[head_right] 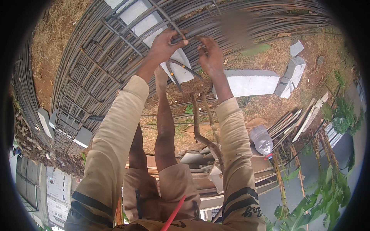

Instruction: The person assembles a rebar mesh by tying intersecting steel bars with wire using pliers. They measure spacing with a tape measure and mark positions with a marker, then continue tying the grid together.

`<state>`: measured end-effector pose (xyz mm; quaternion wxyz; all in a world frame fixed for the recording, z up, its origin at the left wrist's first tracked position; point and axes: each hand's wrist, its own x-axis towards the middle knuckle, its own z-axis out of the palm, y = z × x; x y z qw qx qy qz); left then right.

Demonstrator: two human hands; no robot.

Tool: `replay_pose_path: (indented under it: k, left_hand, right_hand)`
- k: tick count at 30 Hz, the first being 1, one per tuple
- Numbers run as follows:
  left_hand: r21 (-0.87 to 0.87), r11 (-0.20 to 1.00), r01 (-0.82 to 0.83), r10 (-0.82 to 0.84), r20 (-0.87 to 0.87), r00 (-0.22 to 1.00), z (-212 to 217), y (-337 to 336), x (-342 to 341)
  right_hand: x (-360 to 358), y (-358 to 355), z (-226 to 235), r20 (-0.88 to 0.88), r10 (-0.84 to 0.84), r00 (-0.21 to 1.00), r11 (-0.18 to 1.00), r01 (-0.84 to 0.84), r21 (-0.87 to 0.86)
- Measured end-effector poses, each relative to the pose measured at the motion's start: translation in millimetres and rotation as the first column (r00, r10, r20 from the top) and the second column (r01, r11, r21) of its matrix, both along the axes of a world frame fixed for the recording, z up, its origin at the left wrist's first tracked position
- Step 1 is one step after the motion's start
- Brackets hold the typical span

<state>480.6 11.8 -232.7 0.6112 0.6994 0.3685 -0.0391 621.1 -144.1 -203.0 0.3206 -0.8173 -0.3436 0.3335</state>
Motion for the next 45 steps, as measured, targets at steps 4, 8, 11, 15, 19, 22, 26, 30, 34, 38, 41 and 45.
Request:
replay_pose_path:
  k: [4,8,11,15,19,22,26,30,34,38,41,45]
  left_hand:
    - [0.086,0.99,0.111,-0.111,-0.003,0.994,-7,6,-2]
    - [0.089,0.983,0.159,-0.157,-0.03,0.987,-1,10,-1]
    - [0.078,0.982,0.17,-0.168,-0.034,0.985,0,11,-2]
    - [0.094,0.973,0.213,-0.211,-0.03,0.977,3,16,-1]
    - [0.115,0.962,0.247,-0.245,-0.024,0.969,0,17,-3]
    - [0.087,0.949,0.303,-0.299,-0.053,0.953,5,22,-2]
    - [0.129,0.961,0.245,-0.244,-0.029,0.969,3,17,-4]
    - [0.173,0.97,0.171,-0.179,0.037,0.983,4,11,-6]
    - [0.168,0.969,0.18,-0.189,0.04,0.981,5,14,-5]
    - [0.123,0.944,0.305,-0.3,-0.058,0.952,4,22,-3]
    - [0.082,0.966,0.247,-0.24,-0.087,0.967,12,19,0]
    - [0.07,0.982,0.176,-0.168,-0.108,0.98,6,14,3]
  right_hand:
    - [-16,2,-15,-0.015,-0.066,0.998,0.996,0.066,0.062]
    - [-22,6,-16,0.135,0.008,0.991,0.999,-0.003,-0.036]
    - [-25,19,4,-0.015,-0.026,1.0,0.997,0.025,-0.073]
    - [-20,22,5,-0.07,-0.033,0.997,0.986,0.021,-0.167]
    - [-5,15,-18,-0.228,-0.075,0.971,0.985,0.038,-0.166]
    - [-3,17,-14,-0.266,-0.041,0.963,0.987,-0.002,-0.162]
    - [0,19,-1,-0.268,0.044,0.962,0.993,-0.073,-0.097]
    - [-4,18,-1,-0.427,-0.19,0.884,0.977,0.128,-0.172]
    - [-3,18,-15,-0.632,-0.308,0.711,0.95,0.269,-0.161]
    - [-11,18,-23,-0.683,-0.389,0.618,0.913,0.358,-0.196]
    - [-22,18,-27,-0.749,-0.462,0.474,0.854,0.467,-0.23]
    - [-32,22,-25,-0.857,-0.486,0.17,0.73,0.618,-0.292]
